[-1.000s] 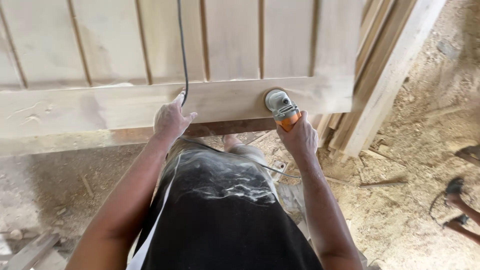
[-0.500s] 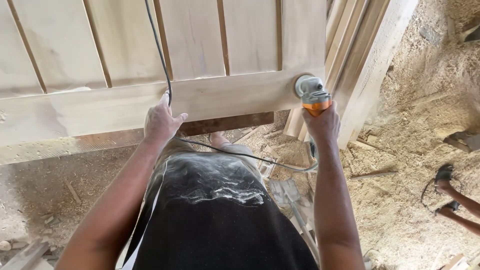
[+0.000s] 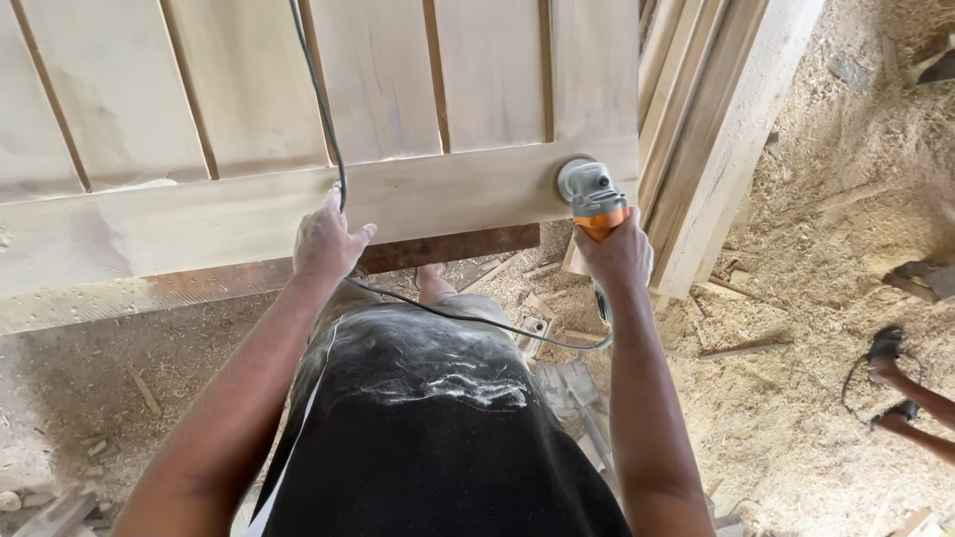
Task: Sanding a wooden door using a power sander.
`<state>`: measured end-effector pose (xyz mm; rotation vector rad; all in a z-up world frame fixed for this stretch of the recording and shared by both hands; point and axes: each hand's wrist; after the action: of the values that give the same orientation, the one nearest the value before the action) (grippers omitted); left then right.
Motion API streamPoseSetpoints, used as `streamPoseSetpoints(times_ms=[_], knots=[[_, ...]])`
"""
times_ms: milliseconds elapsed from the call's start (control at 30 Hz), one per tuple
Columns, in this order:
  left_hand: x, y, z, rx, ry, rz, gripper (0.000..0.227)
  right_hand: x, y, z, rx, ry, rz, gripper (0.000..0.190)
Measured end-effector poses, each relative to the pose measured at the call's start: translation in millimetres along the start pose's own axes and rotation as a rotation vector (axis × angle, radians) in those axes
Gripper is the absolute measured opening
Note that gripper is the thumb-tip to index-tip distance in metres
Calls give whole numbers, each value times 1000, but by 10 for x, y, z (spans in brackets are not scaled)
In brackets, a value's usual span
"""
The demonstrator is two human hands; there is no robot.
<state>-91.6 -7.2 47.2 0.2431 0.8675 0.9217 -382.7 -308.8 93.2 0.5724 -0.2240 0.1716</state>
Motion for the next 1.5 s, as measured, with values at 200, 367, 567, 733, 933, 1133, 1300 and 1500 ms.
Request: streamPoseSetpoints(times_ms=[200,367,567,733,933,1133,1300,1500], knots=[[102,97,102,-74,-16,-1,88,-309,-544,91,-37,-34,-34,71],[39,131,72,-92,-13,-9,84,-326,-727,62,-76,-132,-68,71],[-64,64,53,-44,19,43,80,-364,-256,40,-13,22,-15,64],[-16,84,3,-100,-28,-28,77,-462,-236,0,-60,-60,-59,65],[24,-19,-96,-140,-74,-84,80,-637,-114,50,-40,-86,-110,68],[-186,-16,-83,-45,-67,9,85,-529,-8,-48,-23,-78,-107,71],[-113,-11,-100,-68,-87,-5,86,-438,-100,-35,11,-38,-14,61],[11,26,13,-73,-84,-46,86,-187,47,-221,-55,-99,-26,64]])
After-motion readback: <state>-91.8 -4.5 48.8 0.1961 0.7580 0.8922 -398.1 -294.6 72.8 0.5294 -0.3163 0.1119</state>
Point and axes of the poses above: each hand's wrist, its own y-axis away from the middle knuckle, its own z-axis out of the back of the hand, x = y × z, and after that the axes turned 7 degrees about x, right-handed
